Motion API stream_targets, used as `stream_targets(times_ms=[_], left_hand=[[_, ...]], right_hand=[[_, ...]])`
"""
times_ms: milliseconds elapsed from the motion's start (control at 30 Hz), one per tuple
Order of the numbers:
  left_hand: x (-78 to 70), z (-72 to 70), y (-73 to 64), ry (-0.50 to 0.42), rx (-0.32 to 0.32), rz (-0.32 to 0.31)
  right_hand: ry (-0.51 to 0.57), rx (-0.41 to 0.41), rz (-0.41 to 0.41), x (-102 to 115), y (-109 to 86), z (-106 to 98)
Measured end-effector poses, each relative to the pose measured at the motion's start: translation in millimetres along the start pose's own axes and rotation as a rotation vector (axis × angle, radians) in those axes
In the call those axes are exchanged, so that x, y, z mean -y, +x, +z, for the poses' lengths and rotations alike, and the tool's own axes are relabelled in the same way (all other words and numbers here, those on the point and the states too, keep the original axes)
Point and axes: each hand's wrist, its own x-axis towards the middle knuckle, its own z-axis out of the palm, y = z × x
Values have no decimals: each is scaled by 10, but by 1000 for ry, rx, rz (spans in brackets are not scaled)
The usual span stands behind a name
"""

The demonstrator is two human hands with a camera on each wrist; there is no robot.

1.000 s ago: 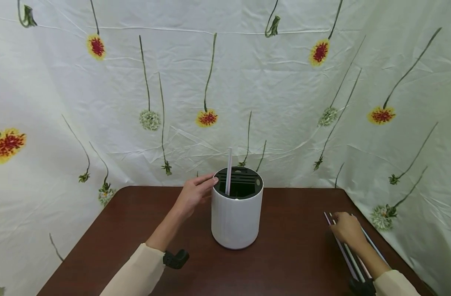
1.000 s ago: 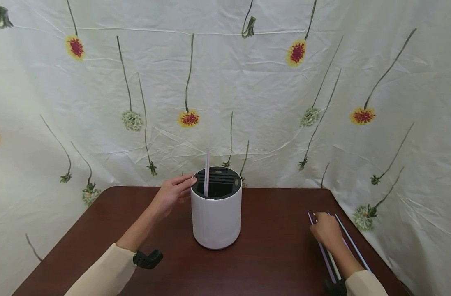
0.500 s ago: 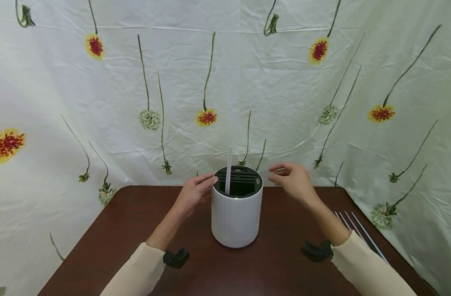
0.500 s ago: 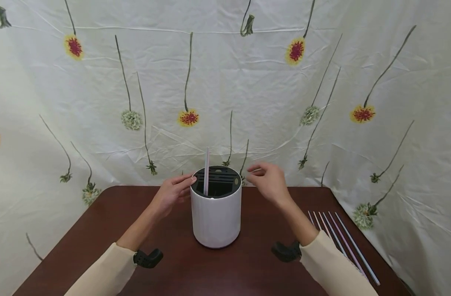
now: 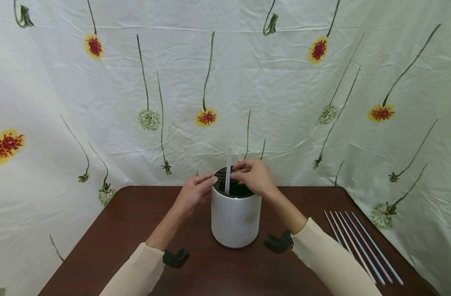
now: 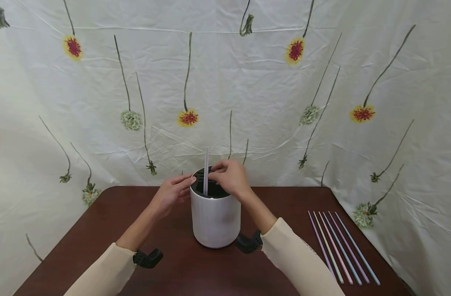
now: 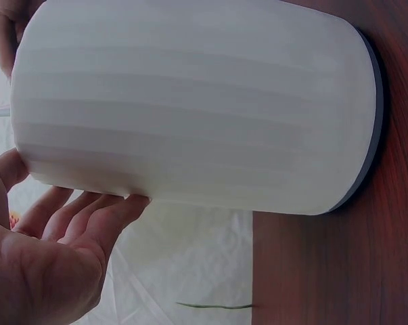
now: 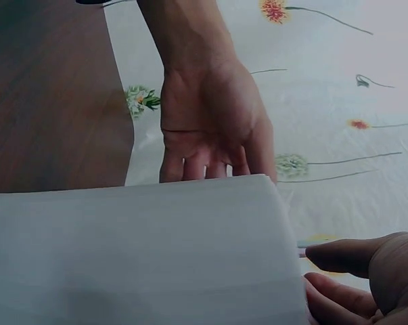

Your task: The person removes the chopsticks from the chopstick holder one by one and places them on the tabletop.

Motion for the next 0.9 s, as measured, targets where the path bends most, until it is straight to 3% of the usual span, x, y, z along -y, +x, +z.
stream_targets(times_ms=[500, 900], left_hand=[[-30, 3, -15, -25, 7, 0], [-11, -3, 10, -2, 8, -8]], right_hand=[[-45, -24, -8, -70, 7, 152], [176, -7, 40, 55, 44, -74]])
